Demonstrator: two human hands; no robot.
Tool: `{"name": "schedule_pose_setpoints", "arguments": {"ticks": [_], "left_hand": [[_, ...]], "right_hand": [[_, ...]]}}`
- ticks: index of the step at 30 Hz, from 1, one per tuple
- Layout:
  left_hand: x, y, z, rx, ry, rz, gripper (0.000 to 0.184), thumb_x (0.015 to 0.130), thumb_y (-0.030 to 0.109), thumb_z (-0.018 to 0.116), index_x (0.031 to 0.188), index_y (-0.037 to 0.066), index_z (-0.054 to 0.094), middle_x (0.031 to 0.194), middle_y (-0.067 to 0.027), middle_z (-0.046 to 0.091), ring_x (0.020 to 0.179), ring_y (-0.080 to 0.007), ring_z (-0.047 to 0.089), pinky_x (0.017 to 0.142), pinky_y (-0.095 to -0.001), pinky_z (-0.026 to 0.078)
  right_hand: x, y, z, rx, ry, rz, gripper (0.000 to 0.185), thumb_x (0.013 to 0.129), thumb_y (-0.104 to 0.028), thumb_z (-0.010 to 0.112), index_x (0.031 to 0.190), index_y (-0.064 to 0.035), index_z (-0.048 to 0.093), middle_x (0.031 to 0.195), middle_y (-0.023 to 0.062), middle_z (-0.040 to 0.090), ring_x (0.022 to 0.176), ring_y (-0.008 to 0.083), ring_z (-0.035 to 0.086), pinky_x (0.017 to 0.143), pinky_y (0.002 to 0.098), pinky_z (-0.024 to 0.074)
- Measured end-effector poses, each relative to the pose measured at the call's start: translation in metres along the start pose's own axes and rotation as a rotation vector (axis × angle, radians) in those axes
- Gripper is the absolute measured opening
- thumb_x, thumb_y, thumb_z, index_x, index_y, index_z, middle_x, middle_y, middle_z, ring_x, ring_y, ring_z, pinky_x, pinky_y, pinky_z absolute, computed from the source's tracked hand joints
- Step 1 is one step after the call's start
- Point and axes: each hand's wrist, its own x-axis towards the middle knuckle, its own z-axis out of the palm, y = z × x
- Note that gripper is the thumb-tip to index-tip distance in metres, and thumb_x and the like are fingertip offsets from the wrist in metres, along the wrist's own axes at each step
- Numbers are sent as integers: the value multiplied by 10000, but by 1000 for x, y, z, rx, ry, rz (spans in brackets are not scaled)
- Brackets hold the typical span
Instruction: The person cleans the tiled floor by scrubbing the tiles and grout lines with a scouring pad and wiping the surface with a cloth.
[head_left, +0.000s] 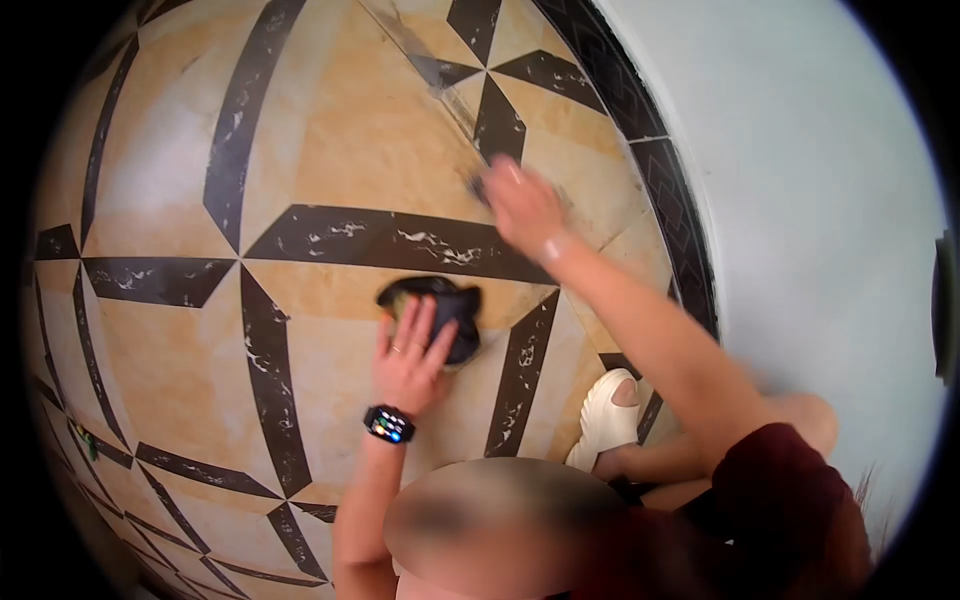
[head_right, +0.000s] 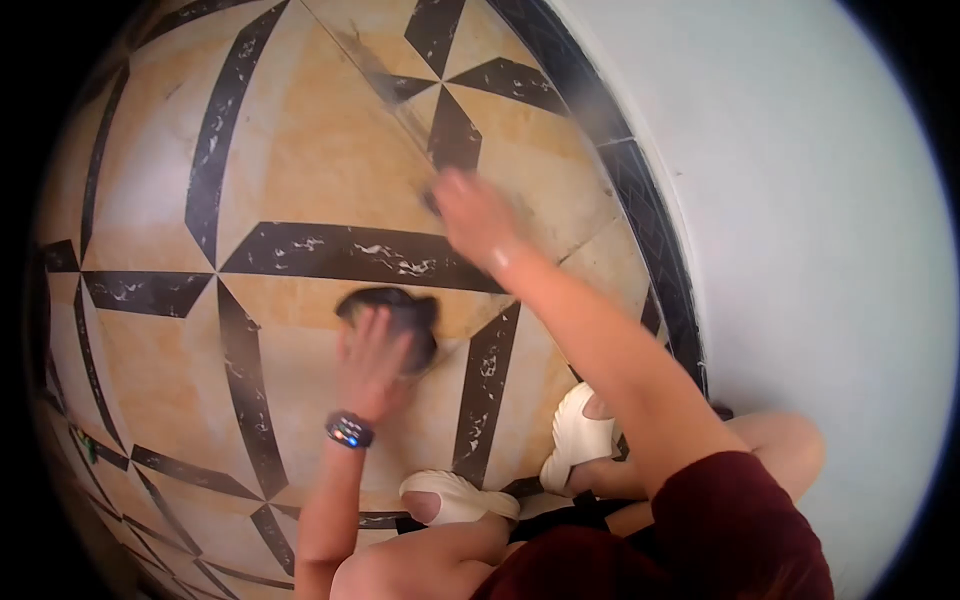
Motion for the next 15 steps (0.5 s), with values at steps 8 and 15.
{"name": "schedule_pose_setpoints", "arguments": {"ticks": [8, 15], "left_hand": [[84, -45, -27, 109, 233, -67, 501, 691, 246, 737, 1150, 89, 612, 1371, -175, 434, 1278, -375, 392, 1048, -545, 282], [78, -58, -17, 79, 198, -8, 636, 598, 208, 735, 1209, 115, 583, 1421, -207, 359, 1338, -405, 289, 1060, -578, 246]], "right_hand": [[102, 13, 32, -38, -24, -59, 340, 765, -54, 563, 1104, -75, 560, 1276, 136, 507, 1054, 360, 527, 848, 461, 469], [-18, 16, -22, -12, -260, -270, 358, 654, -58, 633, 1007, -98, 589, 1172, 94, 578, 843, 300, 592, 712, 400, 514]]}}
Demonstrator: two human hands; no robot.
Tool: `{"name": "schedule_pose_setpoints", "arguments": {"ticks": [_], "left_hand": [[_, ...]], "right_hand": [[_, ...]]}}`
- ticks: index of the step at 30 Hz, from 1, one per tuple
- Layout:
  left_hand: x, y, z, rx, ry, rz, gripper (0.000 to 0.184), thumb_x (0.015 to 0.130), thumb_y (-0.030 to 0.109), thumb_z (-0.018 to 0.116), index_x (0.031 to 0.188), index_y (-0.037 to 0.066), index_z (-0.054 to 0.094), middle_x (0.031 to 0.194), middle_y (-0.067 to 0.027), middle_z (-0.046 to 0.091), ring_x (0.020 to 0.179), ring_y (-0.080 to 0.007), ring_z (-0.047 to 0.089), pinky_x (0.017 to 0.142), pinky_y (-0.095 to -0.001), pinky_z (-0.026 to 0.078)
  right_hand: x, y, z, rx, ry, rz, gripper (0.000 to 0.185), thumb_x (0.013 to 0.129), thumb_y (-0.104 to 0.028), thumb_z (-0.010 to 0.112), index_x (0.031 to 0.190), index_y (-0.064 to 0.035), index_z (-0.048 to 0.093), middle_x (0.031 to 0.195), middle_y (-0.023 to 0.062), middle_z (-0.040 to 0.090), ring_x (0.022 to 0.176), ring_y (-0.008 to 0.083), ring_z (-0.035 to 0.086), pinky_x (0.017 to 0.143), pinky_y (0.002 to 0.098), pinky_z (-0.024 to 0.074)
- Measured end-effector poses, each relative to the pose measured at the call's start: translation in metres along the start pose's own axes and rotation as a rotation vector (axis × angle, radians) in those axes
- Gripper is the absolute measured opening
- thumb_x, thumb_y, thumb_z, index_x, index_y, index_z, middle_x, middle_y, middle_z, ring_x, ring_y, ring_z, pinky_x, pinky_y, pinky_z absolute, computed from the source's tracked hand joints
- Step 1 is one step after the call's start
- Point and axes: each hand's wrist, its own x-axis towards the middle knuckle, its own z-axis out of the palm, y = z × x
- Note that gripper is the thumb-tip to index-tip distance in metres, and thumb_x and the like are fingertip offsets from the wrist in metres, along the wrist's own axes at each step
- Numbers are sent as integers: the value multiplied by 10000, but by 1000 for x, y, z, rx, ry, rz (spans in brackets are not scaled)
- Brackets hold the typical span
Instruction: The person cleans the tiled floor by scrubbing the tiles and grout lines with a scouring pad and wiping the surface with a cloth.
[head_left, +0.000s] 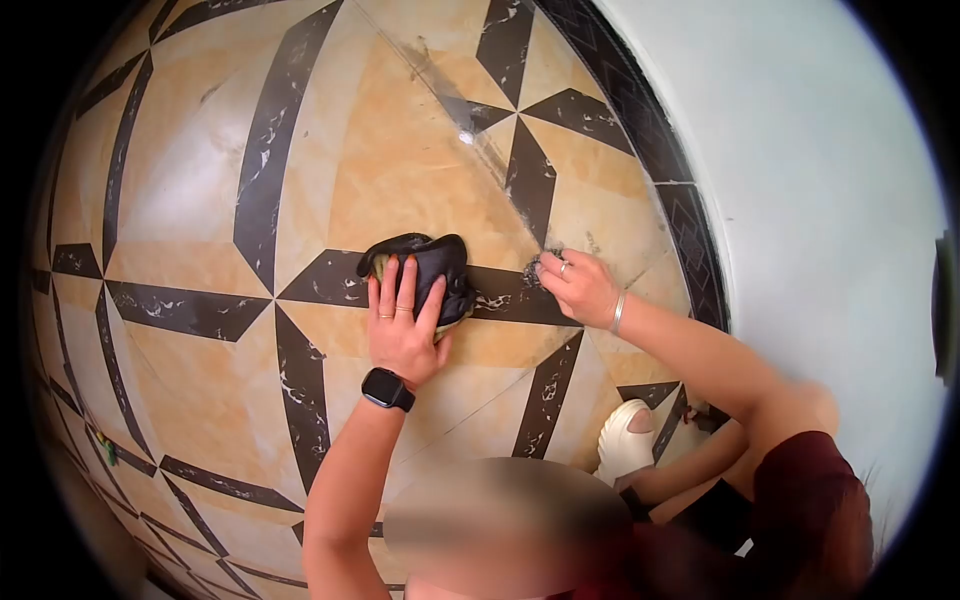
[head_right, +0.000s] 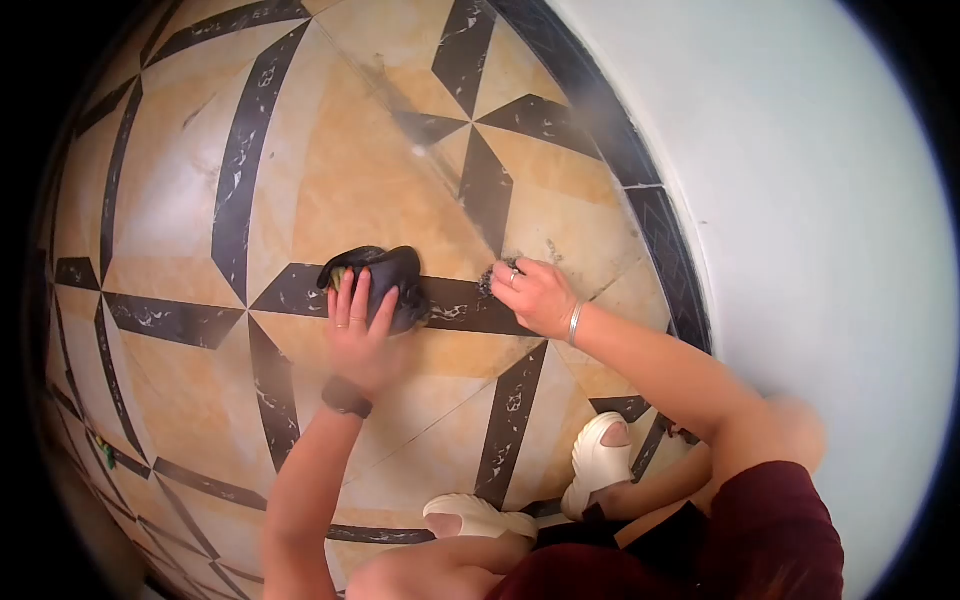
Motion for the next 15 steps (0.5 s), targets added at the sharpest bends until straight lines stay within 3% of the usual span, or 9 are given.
{"name": "schedule_pose_setpoints", "arguments": {"ticks": [2, 4, 7, 9, 10, 11, 15], "left_hand": [[1, 1, 0, 8, 12, -28, 608, 617, 222, 731, 1200, 123, 589, 1412, -192, 375, 1328, -400, 311, 1050, -576, 264], [1, 4, -1, 11, 24, -50, 542, 658, 249, 725, 1175, 138, 604, 1390, -160, 414, 1301, -386, 365, 1029, -570, 302], [1, 0, -3, -1, 4, -32, 545, 647, 223, 712, 1173, 138, 600, 1397, -163, 403, 1313, -386, 347, 1036, -569, 294], [2, -1, -5, -1, -7, -27, 551, 641, 215, 695, 1178, 142, 593, 1400, -166, 397, 1310, -391, 348, 1039, -571, 287], [3, 0, -6, -9, -16, -29, 548, 645, 218, 692, 1177, 138, 592, 1399, -170, 397, 1308, -396, 350, 1038, -574, 285], [3, 2, -7, -14, -26, -41, 544, 648, 221, 688, 1177, 134, 590, 1399, -174, 396, 1305, -401, 352, 1037, -577, 283], [-2, 2, -2, -7, -10, -20, 607, 608, 241, 705, 1193, 118, 594, 1416, -220, 362, 1338, -412, 290, 1067, -570, 241]], "right_hand": [[24, 9, -10, 30, -55, -78, 340, 675, -34, 575, 1013, -72, 570, 1130, 137, 593, 814, 319, 595, 708, 418, 495], [121, 33, 14, -125, 204, 41, 286, 679, -35, 570, 962, -75, 552, 1099, 138, 596, 798, 314, 589, 653, 420, 492], [184, 42, -5, -109, 86, 9, 256, 691, -51, 573, 941, -75, 531, 1049, 148, 598, 768, 316, 587, 586, 414, 486], [106, 42, -16, -85, -61, -130, 270, 694, -76, 588, 957, -81, 532, 1041, 125, 593, 729, 296, 581, 546, 391, 490], [50, 42, -14, -172, -107, -227, 287, 697, -73, 602, 981, -62, 567, 1117, 101, 551, 760, 255, 598, 607, 378, 523], [1, 44, -12, -181, -85, -360, 314, 660, -94, 621, 970, -105, 571, 1021, 62, 545, 725, 235, 578, 560, 379, 506], [31, 56, -33, 6, -332, -491, 267, 664, -107, 634, 917, -152, 562, 976, 46, 539, 691, 235, 559, 534, 369, 478]]}}
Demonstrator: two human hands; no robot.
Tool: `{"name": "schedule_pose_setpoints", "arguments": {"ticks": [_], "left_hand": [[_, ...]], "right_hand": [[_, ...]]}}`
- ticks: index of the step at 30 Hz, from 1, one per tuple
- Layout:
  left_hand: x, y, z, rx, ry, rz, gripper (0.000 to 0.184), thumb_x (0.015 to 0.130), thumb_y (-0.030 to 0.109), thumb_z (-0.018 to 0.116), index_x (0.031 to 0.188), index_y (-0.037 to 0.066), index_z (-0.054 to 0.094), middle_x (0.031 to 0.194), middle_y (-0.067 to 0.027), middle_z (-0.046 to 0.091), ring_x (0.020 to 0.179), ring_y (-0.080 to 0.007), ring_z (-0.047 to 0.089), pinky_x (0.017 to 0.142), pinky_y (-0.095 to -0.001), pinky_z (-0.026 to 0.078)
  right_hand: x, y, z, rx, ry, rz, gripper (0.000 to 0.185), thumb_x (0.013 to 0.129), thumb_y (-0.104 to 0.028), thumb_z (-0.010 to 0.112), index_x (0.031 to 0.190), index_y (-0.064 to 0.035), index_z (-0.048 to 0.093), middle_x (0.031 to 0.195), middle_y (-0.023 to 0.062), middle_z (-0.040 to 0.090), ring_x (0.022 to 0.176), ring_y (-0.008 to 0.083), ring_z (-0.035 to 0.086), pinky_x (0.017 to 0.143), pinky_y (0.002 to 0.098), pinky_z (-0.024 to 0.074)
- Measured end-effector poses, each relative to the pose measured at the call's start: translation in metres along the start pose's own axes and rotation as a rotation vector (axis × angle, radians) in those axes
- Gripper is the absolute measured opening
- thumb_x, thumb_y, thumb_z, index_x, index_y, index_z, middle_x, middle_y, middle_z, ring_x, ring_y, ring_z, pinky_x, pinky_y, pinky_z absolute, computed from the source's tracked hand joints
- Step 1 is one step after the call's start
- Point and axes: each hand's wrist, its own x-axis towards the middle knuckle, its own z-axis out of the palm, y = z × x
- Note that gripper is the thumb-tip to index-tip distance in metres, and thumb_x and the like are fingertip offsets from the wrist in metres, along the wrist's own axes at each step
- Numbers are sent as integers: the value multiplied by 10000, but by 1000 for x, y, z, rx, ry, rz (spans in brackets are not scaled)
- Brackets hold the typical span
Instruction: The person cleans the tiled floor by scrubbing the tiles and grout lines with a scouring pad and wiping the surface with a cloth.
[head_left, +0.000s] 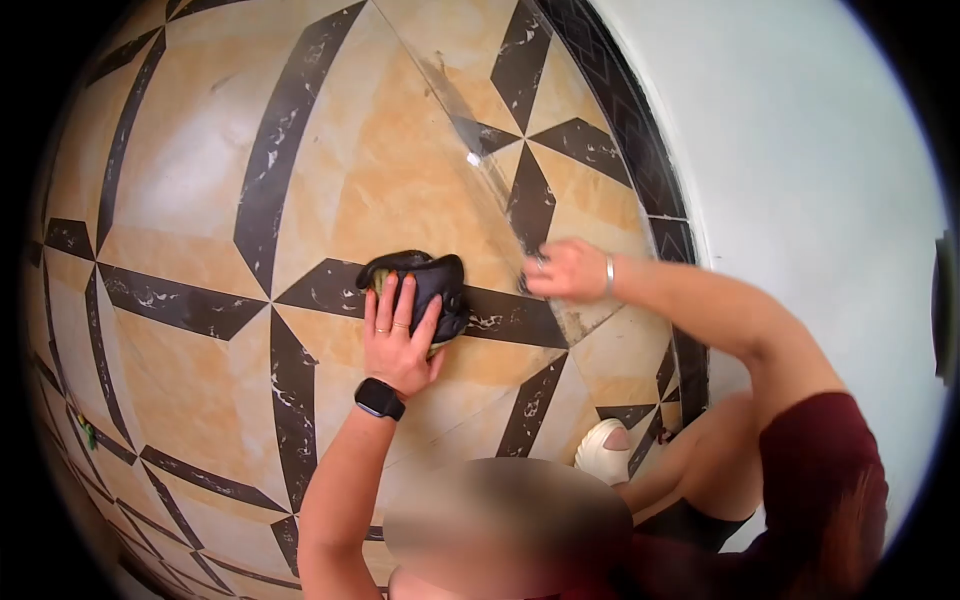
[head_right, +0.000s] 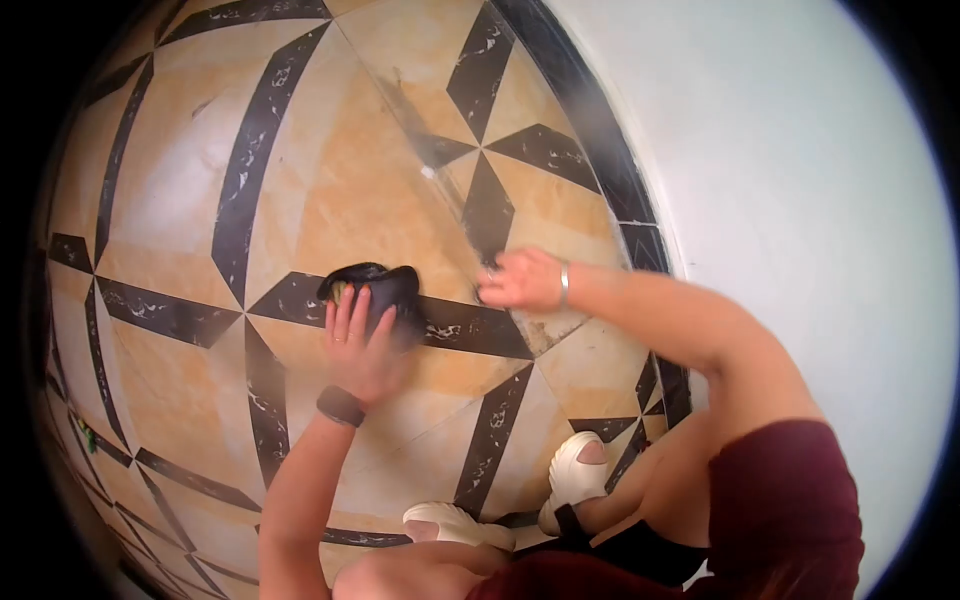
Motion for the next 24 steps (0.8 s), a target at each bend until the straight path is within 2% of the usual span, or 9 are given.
{"name": "schedule_pose_setpoints", "arguments": {"ticks": [1, 5, 8, 9, 11, 13, 17, 20, 24], "left_hand": [[0, -1, 1, -3, 11, 5, 602, 611, 239, 702, 1191, 116, 595, 1415, -222, 363, 1335, -414, 293, 1067, -571, 241], [3, 2, -4, -2, 9, -4, 580, 621, 241, 698, 1177, 106, 603, 1405, -223, 377, 1330, -417, 303, 1068, -570, 244], [0, 3, -4, 10, -6, -7, 575, 625, 242, 702, 1174, 102, 607, 1402, -222, 381, 1328, -415, 305, 1071, -565, 242], [-1, 2, -3, 22, -9, 1, 576, 625, 242, 702, 1175, 101, 607, 1402, -221, 381, 1328, -415, 306, 1072, -565, 241], [3, 0, -3, 41, 0, 12, 586, 624, 244, 704, 1183, 103, 603, 1404, -221, 378, 1329, -414, 304, 1073, -565, 239], [5, 0, -4, 38, -8, 13, 593, 623, 246, 705, 1189, 103, 599, 1406, -220, 374, 1331, -413, 301, 1073, -565, 240], [4, 0, -5, 34, -25, 13, 603, 621, 249, 706, 1195, 105, 594, 1409, -218, 368, 1332, -411, 297, 1074, -564, 238], [5, 3, -11, 20, -62, -6, 602, 619, 249, 704, 1194, 107, 595, 1408, -216, 370, 1331, -410, 299, 1078, -561, 236], [2, 1, 0, 42, 10, -10, 589, 612, 245, 700, 1180, 121, 607, 1407, -213, 374, 1327, -406, 307, 1079, -554, 239]], "right_hand": [[15, 17, -7, -32, -23, -14, 246, 669, -109, 634, 897, -160, 556, 963, 41, 535, 685, 237, 554, 538, 362, 475], [81, 72, -18, -54, 358, 325, 144, 750, -144, 589, 885, -116, 549, 842, 69, 560, 684, 298, 581, 566, 418, 483], [109, 97, -25, -65, 525, 497, 112, 771, -145, 561, 872, -97, 556, 798, 85, 568, 698, 318, 595, 590, 434, 494], [104, 86, -24, -86, 355, 620, 106, 758, -105, 565, 863, -91, 566, 849, 93, 579, 710, 325, 607, 606, 423, 509], [51, 37, -5, -4, 317, 458, 132, 729, -67, 581, 859, -88, 573, 879, 104, 578, 732, 322, 606, 619, 413, 512], [9, 0, 9, 108, 308, 422, 179, 705, -47, 592, 878, -96, 579, 887, 106, 569, 744, 318, 587, 632, 423, 498], [83, 64, -12, 39, 424, 505, 142, 738, -76, 556, 877, -97, 575, 910, 117, 571, 781, 322, 588, 644, 439, 489], [97, 67, -20, -29, 538, 627, 91, 729, -65, 545, 818, -77, 536, 859, 121, 563, 713, 325, 581, 582, 435, 474], [34, 17, 8, 100, 327, 493, 182, 736, -107, 574, 918, -117, 585, 971, 80, 572, 786, 334, 589, 629, 425, 502]]}}
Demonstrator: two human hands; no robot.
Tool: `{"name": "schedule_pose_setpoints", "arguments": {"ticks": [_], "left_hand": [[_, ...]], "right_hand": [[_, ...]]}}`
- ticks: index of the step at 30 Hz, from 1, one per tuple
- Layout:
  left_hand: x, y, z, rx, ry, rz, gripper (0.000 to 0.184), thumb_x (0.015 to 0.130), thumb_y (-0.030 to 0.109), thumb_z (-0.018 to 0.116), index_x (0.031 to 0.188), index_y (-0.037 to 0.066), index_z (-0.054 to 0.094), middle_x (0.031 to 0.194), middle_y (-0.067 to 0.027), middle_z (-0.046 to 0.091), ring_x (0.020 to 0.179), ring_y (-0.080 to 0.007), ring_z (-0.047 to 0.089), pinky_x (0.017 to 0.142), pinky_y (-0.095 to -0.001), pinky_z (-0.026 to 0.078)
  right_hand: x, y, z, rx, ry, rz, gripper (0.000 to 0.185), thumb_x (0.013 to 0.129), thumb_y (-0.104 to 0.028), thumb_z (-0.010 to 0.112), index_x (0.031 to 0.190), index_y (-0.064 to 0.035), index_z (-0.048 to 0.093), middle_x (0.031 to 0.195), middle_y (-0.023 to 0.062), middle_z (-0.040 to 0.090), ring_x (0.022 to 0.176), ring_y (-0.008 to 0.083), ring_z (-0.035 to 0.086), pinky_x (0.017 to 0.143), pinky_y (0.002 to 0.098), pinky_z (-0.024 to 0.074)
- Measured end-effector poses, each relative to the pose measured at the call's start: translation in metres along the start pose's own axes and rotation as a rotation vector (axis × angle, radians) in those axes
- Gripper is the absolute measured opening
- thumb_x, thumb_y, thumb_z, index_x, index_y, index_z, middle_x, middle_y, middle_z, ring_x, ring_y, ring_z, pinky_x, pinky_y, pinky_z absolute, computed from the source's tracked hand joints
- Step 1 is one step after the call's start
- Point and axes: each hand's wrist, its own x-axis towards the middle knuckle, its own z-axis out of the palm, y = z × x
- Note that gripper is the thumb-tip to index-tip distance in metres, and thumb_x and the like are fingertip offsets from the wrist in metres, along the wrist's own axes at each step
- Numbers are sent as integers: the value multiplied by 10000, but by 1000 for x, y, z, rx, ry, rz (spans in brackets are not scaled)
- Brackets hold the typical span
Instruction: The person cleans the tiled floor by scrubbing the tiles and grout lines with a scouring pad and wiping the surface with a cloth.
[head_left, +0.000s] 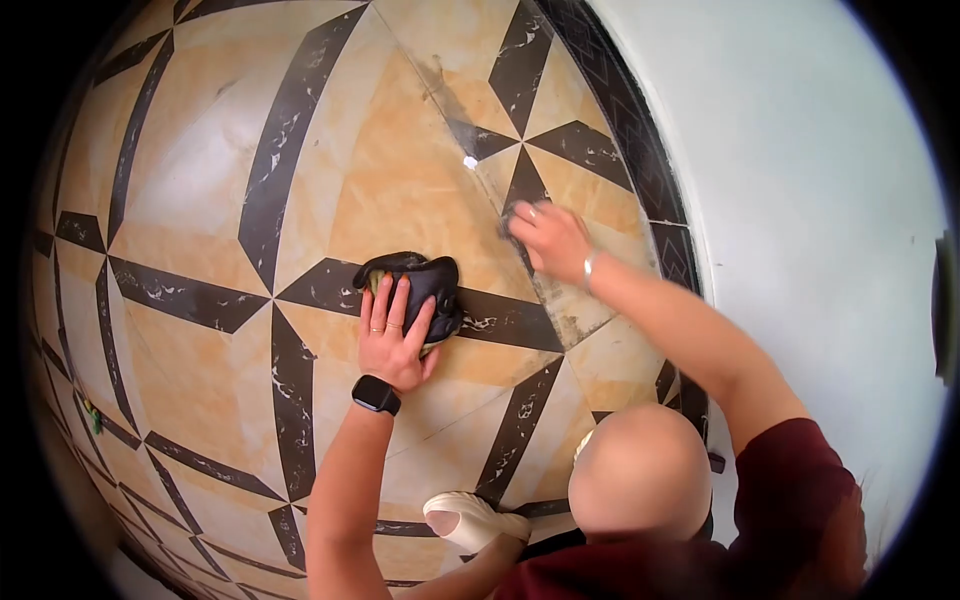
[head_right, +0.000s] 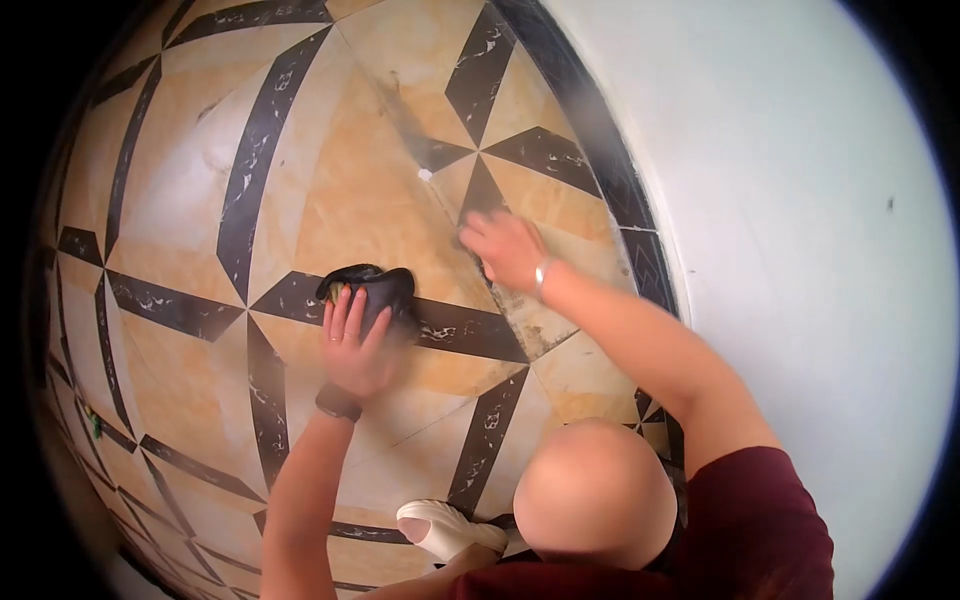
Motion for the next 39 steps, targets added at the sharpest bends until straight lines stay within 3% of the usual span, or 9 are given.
{"name": "schedule_pose_setpoints", "arguments": {"ticks": [6, 9, 12, 16, 20, 27, 30, 34, 39], "left_hand": [[-4, 3, -5, -11, 12, -45, 571, 612, 267, 697, 1166, 148, 623, 1406, -171, 400, 1330, -369, 326, 1078, -531, 254], [-2, -1, 0, -20, 30, -31, 582, 607, 264, 701, 1170, 144, 620, 1406, -172, 400, 1327, -367, 329, 1081, -524, 252], [-2, 2, -1, -20, 22, -41, 601, 597, 261, 702, 1177, 135, 614, 1403, -173, 403, 1324, -365, 333, 1078, -528, 257], [0, 2, -3, -7, 35, -33, 579, 606, 244, 691, 1169, 130, 620, 1396, -173, 413, 1321, -369, 340, 1075, -519, 266], [0, 3, -1, 21, 42, -36, 569, 609, 233, 689, 1164, 126, 622, 1394, -170, 415, 1317, -369, 344, 1069, -517, 275], [0, 5, 1, 46, 46, -22, 559, 627, 227, 678, 1173, 123, 617, 1400, -165, 406, 1313, -372, 348, 1059, -528, 286], [0, 4, 1, 56, 41, -28, 559, 637, 215, 674, 1184, 120, 609, 1395, -164, 410, 1310, -377, 350, 1056, -530, 287], [1, 4, 3, 48, 64, -8, 568, 636, 220, 672, 1190, 116, 604, 1392, -169, 410, 1307, -379, 354, 1055, -531, 287], [0, 1, 2, 72, 40, 1, 554, 648, 225, 661, 1188, 111, 606, 1387, -175, 415, 1302, -381, 359, 1061, -526, 285]], "right_hand": [[97, 13, -5, -49, 166, 120, 251, 766, -83, 524, 993, -152, 604, 951, 101, 567, 802, 327, 587, 646, 435, 504], [-32, -10, 6, 32, 179, -35, 219, 703, -64, 587, 918, -94, 558, 1004, 125, 576, 800, 322, 587, 649, 433, 497], [-34, -4, -8, 8, -53, -55, 213, 675, -56, 612, 872, -87, 538, 1006, 116, 576, 790, 317, 584, 626, 419, 491], [21, 14, -3, 5, 167, 37, 154, 695, -47, 582, 842, -78, 549, 983, 115, 587, 775, 316, 585, 620, 408, 493], [-118, -33, 16, -2, 190, 54, 148, 684, -34, 571, 826, -60, 540, 877, 107, 553, 737, 330, 564, 601, 425, 479], [-72, -21, 13, 0, 142, 113, 245, 624, -17, 612, 845, -114, 575, 987, 45, 589, 727, 240, 571, 606, 373, 511], [-155, -35, 18, 92, 90, 39, 301, 622, -10, 615, 893, -116, 538, 979, 61, 563, 744, 271, 554, 598, 401, 477], [-59, -10, 6, -48, 158, 15, 253, 603, -14, 635, 817, -125, 560, 974, 34, 576, 752, 238, 575, 635, 345, 512], [-142, -24, 10, 56, 177, 70, 161, 691, -25, 559, 830, -106, 548, 893, 66, 572, 732, 315, 566, 617, 414, 486]]}}
